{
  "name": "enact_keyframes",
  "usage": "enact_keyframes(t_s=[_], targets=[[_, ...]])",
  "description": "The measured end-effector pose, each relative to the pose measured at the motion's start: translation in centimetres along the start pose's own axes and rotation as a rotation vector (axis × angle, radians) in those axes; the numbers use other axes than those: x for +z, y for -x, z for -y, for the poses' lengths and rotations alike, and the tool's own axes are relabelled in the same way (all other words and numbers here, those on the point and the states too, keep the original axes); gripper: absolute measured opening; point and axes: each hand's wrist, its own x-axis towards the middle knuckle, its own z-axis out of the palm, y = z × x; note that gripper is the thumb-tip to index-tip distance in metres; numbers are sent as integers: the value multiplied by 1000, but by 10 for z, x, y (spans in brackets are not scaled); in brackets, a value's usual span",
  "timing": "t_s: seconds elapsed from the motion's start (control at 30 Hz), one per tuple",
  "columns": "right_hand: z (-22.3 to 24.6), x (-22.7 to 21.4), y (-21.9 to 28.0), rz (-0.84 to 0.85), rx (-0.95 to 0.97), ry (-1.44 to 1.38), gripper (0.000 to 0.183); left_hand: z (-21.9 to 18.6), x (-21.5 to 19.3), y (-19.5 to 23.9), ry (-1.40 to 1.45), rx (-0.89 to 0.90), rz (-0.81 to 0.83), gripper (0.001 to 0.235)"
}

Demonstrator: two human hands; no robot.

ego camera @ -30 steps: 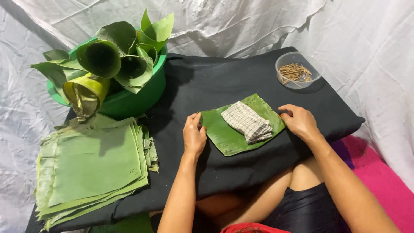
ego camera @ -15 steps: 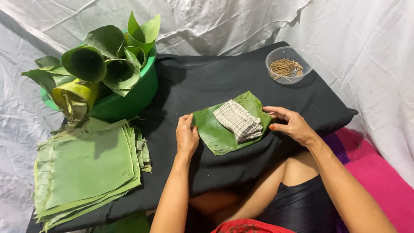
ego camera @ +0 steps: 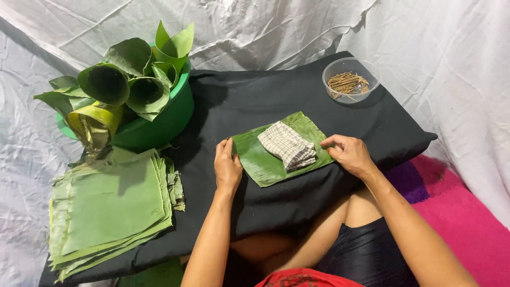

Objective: Cleaning banana leaves with a cloth and folding them into cones, secured with small wooden sticks.

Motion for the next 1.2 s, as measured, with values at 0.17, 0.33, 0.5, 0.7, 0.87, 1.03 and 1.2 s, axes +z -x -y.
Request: enact_keyframes(t_s=[0.17, 0.33, 0.5, 0.7, 0.87, 1.03, 1.2], targets=[[8, -8, 2, 50, -3, -79, 35, -15, 11, -1, -168, 120, -96, 54], [14, -13, 4, 88, -28, -115, 37, -53, 50, 8, 14, 186, 115, 47], [19, -15, 7, 91, -53, -156, 37, -97, 91, 18, -55, 321, 235, 53], [21, -14, 10, 37, -47, -211, 60, -106, 106, 17, -148, 283, 341, 54], [23, -14, 10, 31, -23, -239, 66, -81, 76, 12, -89, 255, 342, 48], [20, -13, 9, 27, -21, -230, 61, -48, 70, 3, -63, 175, 315, 42], [19, -15, 9, 39, -24, -234, 57, -38, 136, 0, 99, 275, 275, 41]])
